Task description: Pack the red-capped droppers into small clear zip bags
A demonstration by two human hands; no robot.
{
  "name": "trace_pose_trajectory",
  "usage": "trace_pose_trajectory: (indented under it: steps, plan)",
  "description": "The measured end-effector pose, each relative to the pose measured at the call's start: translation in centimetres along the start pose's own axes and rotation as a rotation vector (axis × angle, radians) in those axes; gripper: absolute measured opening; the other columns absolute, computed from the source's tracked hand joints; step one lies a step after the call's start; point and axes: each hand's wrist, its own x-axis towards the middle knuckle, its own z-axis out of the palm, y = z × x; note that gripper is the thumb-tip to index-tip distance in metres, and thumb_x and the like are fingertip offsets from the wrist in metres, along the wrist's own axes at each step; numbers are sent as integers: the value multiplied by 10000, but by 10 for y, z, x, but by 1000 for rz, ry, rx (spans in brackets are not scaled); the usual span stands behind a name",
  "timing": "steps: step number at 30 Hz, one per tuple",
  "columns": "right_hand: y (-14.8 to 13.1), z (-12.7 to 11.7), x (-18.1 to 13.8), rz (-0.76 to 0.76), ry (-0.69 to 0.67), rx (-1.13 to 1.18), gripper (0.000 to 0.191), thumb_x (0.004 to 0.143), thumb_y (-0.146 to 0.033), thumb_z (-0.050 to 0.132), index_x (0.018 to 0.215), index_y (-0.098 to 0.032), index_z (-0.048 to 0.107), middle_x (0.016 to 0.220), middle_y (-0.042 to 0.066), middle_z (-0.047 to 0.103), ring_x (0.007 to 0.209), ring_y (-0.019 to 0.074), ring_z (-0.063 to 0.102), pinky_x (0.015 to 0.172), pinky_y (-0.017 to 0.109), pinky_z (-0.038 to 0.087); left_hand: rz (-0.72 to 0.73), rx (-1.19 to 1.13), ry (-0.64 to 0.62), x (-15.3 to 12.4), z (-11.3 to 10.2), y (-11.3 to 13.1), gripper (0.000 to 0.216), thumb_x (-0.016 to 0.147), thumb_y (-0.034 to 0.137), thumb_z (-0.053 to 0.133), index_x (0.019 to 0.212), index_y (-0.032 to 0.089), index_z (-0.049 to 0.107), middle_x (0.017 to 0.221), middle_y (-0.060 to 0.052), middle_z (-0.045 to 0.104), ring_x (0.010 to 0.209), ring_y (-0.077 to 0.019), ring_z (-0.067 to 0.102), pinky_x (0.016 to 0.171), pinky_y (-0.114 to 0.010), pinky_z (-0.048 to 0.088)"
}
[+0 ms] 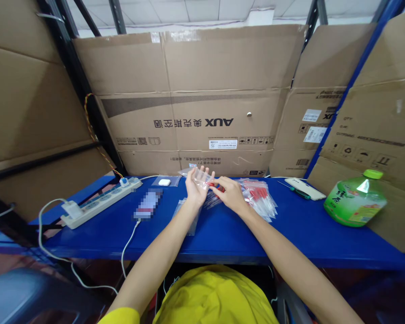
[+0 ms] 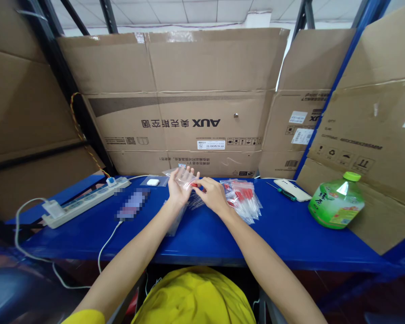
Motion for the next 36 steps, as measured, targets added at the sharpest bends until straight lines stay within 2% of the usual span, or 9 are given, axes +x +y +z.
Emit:
trace_pose_trajectory:
  steps: [6, 15, 19, 24, 26, 28, 31, 36]
  plan:
    - [-3, 2, -1, 53, -30, 14, 212, 1000, -327, 576, 1042, -246, 768, 928, 57, 750, 827, 205, 662, 847, 312, 512, -25, 13, -17, -6, 1, -6, 126, 827, 140, 610, 941, 191, 626, 972, -60, 713, 903, -201, 711, 1009, -505, 557]
    - [-7, 6, -1, 154, 68, -88, 230, 1000, -332, 583, 887, -233, 757, 846, 48, 710, 813, 206, 667, 730, 277, 448, -84, 56, -100, -13, 4, -14, 268, 782, 96, 522, 1010, 203, 615, 989, -56, 708, 864, -190, 705, 959, -435, 554]
    - [-5, 8, -2, 206, 107, -143, 204, 984, -343, 611, 938, -228, 773, 829, 47, 700, 757, 193, 645, 686, 274, 421, -86, 56, -79, -12, 2, -15, 299, 729, 76, 514, 983, 199, 610, 1001, -66, 716, 907, -211, 716, 948, -438, 560]
    - [0, 11, -1, 262, 117, -113, 177, 962, -357, 642, 989, -237, 768, 784, 19, 688, 697, 177, 619, 678, 269, 423, -119, 73, -70, -7, -1, -13, 200, 747, 135, 531, 922, 170, 622, 1005, -121, 710, 943, -245, 707, 892, -425, 577]
    - [6, 9, 1, 258, 56, -79, 187, 979, -346, 618, 994, -234, 768, 789, 17, 706, 707, 176, 634, 704, 269, 439, -125, 103, -26, -3, -2, -10, 160, 768, 142, 527, 901, 165, 612, 990, -118, 686, 926, -235, 696, 837, -393, 582]
    - [14, 5, 3, 252, -56, -77, 173, 978, -309, 613, 1007, -240, 770, 830, 19, 738, 744, 180, 660, 744, 274, 459, -132, 152, 73, 2, -3, -6, 111, 787, 146, 521, 878, 170, 580, 968, -101, 643, 904, -225, 677, 787, -377, 580]
    - [30, -9, 3, 268, -223, -171, 148, 933, -244, 652, 1022, -244, 770, 916, 31, 770, 831, 200, 688, 802, 291, 481, -159, 222, 213, 8, -4, 5, 81, 817, 179, 531, 897, 182, 541, 993, -93, 580, 922, -233, 649, 751, -383, 570]
    - [48, -31, -3, 233, -392, -311, 282, 899, -202, 644, 1159, -240, 747, 1142, 68, 772, 1045, 249, 693, 909, 333, 489, -105, 214, 237, 13, -3, 17, 146, 837, 205, 541, 982, 187, 533, 1102, -103, 549, 1012, -250, 629, 776, -405, 566]
